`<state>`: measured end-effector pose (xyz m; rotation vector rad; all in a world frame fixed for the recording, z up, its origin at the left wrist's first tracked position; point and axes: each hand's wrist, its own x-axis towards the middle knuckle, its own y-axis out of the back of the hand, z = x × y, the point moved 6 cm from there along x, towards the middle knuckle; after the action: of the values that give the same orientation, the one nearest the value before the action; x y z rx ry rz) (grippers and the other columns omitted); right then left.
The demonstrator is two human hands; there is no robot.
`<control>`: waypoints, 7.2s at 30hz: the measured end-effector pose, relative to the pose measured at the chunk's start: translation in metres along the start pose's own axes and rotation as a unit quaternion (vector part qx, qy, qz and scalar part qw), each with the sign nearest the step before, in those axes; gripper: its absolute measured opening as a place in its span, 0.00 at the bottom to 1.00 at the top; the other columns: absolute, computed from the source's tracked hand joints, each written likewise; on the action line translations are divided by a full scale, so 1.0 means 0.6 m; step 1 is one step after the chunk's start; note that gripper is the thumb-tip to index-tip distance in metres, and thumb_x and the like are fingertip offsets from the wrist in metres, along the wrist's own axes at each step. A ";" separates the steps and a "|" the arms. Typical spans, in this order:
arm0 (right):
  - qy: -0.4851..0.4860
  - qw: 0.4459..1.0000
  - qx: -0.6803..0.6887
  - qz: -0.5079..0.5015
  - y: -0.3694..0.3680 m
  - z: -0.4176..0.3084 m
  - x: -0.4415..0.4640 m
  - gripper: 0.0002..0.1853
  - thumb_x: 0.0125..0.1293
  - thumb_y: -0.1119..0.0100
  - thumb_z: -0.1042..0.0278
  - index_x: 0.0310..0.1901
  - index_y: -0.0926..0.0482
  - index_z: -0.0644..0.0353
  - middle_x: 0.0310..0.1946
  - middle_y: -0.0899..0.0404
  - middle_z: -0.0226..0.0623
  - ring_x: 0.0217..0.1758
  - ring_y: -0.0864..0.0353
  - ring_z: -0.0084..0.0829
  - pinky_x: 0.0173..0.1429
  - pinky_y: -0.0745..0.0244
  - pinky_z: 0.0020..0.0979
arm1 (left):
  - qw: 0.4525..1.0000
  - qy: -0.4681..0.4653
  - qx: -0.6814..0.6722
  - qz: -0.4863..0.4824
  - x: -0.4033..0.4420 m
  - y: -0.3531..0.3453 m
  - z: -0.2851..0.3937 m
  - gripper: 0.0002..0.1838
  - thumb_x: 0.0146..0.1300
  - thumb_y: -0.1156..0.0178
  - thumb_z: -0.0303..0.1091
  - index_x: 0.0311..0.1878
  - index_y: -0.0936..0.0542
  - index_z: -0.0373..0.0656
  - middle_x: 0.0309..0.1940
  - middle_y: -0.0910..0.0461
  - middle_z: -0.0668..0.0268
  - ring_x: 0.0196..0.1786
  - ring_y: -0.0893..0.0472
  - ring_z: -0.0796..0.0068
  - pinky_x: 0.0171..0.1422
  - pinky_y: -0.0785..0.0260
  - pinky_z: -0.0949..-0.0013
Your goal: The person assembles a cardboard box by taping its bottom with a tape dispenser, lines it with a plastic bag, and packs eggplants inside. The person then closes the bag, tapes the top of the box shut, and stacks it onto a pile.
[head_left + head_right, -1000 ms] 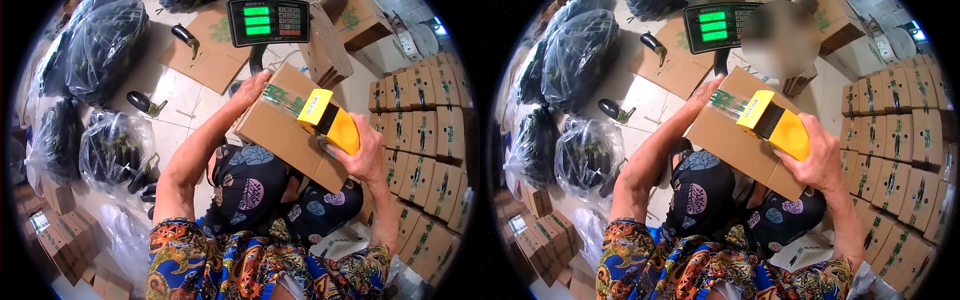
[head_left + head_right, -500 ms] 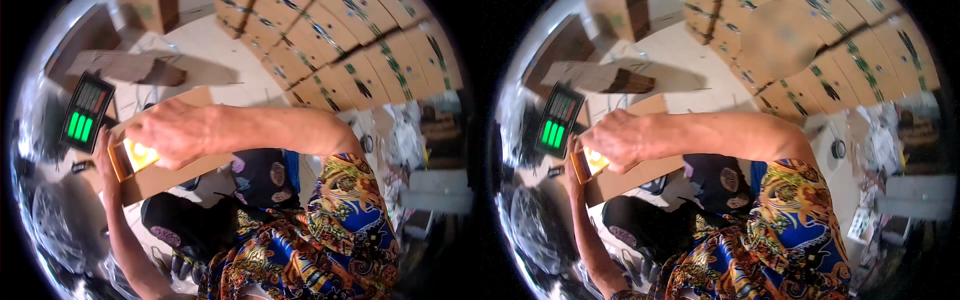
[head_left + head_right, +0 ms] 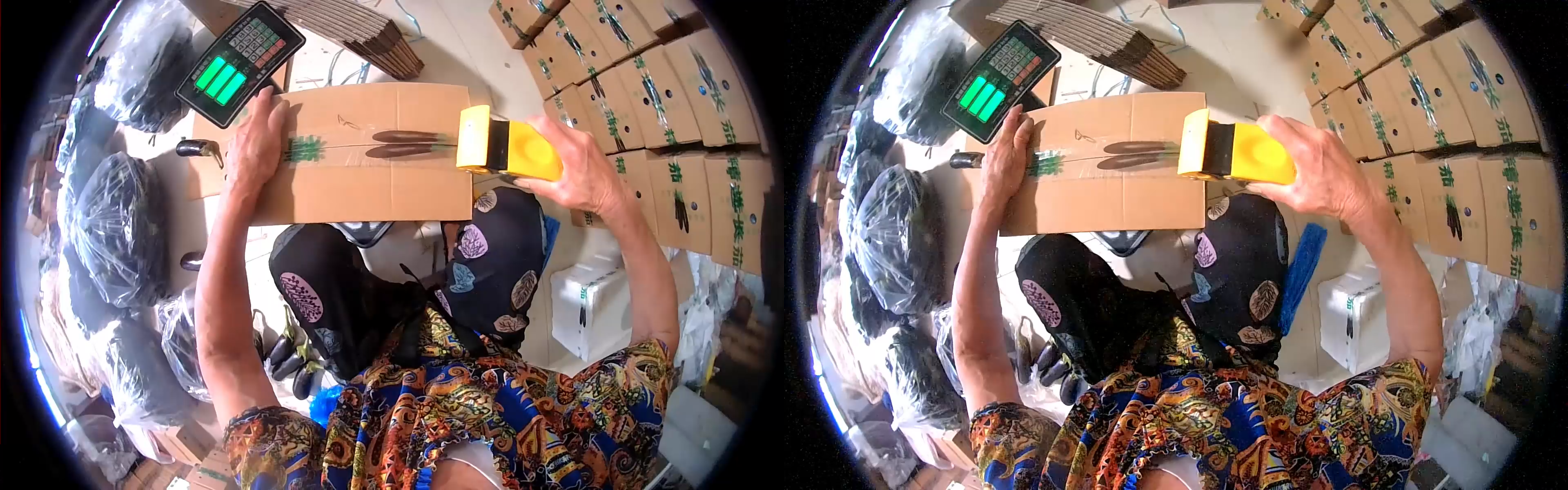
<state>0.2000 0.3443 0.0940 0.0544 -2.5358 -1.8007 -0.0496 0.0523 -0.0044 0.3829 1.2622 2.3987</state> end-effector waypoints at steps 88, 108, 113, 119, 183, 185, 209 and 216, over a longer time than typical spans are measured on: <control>-0.033 0.704 0.710 -0.009 -0.078 0.000 0.128 0.20 0.64 0.37 0.70 0.56 0.27 0.63 0.46 0.19 0.36 0.50 0.20 0.26 0.56 0.24 0.29 | 0.957 0.104 -0.224 -0.152 -0.109 0.064 -0.190 0.36 0.69 0.56 0.62 0.63 0.29 0.37 0.51 0.21 0.54 0.51 0.20 0.61 0.51 0.27 0.58; 0.235 0.963 0.003 0.133 -0.149 -0.299 0.046 0.25 0.50 0.28 0.59 0.47 0.23 0.62 0.55 0.27 0.49 0.60 0.29 0.50 0.64 0.33 0.45 | 0.891 0.123 -0.342 -0.271 -0.118 -0.041 -0.031 0.30 0.68 0.48 0.50 0.67 0.39 0.45 0.51 0.24 0.54 0.51 0.20 0.59 0.45 0.19 0.54; -0.269 0.943 0.196 0.022 -0.274 -0.022 0.152 0.28 0.65 0.40 0.51 0.55 0.26 0.71 0.47 0.19 0.54 0.52 0.19 0.46 0.58 0.26 0.38 | 0.896 0.151 -0.345 -0.237 -0.122 -0.044 -0.044 0.25 0.71 0.50 0.48 0.63 0.35 0.40 0.48 0.23 0.57 0.50 0.20 0.63 0.46 0.21 0.58; -0.299 0.712 0.635 -0.004 -0.336 0.051 0.081 0.30 0.68 0.44 0.47 0.60 0.29 0.66 0.52 0.22 0.39 0.54 0.22 0.33 0.58 0.26 0.34 | 0.814 0.145 -0.513 -0.232 -0.152 -0.026 -0.114 0.26 0.71 0.49 0.47 0.62 0.33 0.36 0.49 0.22 0.58 0.48 0.20 0.70 0.49 0.24 0.65; -0.358 0.401 0.719 0.441 -0.250 0.169 -0.512 0.08 0.63 0.42 0.74 0.44 0.23 0.56 0.41 0.18 0.34 0.44 0.19 0.28 0.52 0.24 0.33 | 0.780 -0.116 -0.396 -0.469 -0.262 -0.147 0.458 0.35 0.58 0.33 0.33 0.66 0.35 0.34 0.62 0.31 0.54 0.67 0.32 0.65 0.67 0.36 0.62; -0.295 0.421 0.723 0.461 -0.196 0.137 -0.482 0.08 0.63 0.42 0.74 0.44 0.23 0.55 0.41 0.18 0.35 0.44 0.19 0.28 0.53 0.24 0.34 | 0.778 -0.164 -0.417 -0.441 -0.301 -0.217 0.491 0.36 0.59 0.34 0.32 0.68 0.37 0.33 0.66 0.34 0.51 0.70 0.36 0.58 0.67 0.35 0.53; 0.054 0.779 0.465 0.417 0.113 -0.105 -0.045 0.22 0.70 0.54 0.76 0.65 0.31 0.60 0.63 0.28 0.37 0.63 0.27 0.29 0.67 0.32 0.32 | 0.927 -0.280 0.040 -0.245 -0.011 -0.079 -0.010 0.31 0.51 0.30 0.46 0.56 0.27 0.43 0.47 0.21 0.52 0.52 0.23 0.51 0.55 0.30 0.53; 0.071 0.894 0.377 0.229 -0.008 -0.188 -0.023 0.19 0.70 0.56 0.79 0.60 0.24 0.56 0.55 0.20 0.38 0.59 0.24 0.30 0.65 0.33 0.29 | 0.771 -0.143 -0.529 -0.323 -0.088 0.017 0.208 0.55 0.57 0.38 0.65 0.74 0.49 0.35 0.68 0.37 0.52 0.72 0.39 0.60 0.75 0.49 0.57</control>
<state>0.2190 0.2371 0.1263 -0.3482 -2.6598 -0.5743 0.0468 0.1123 0.0701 -0.0557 -0.2122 1.9169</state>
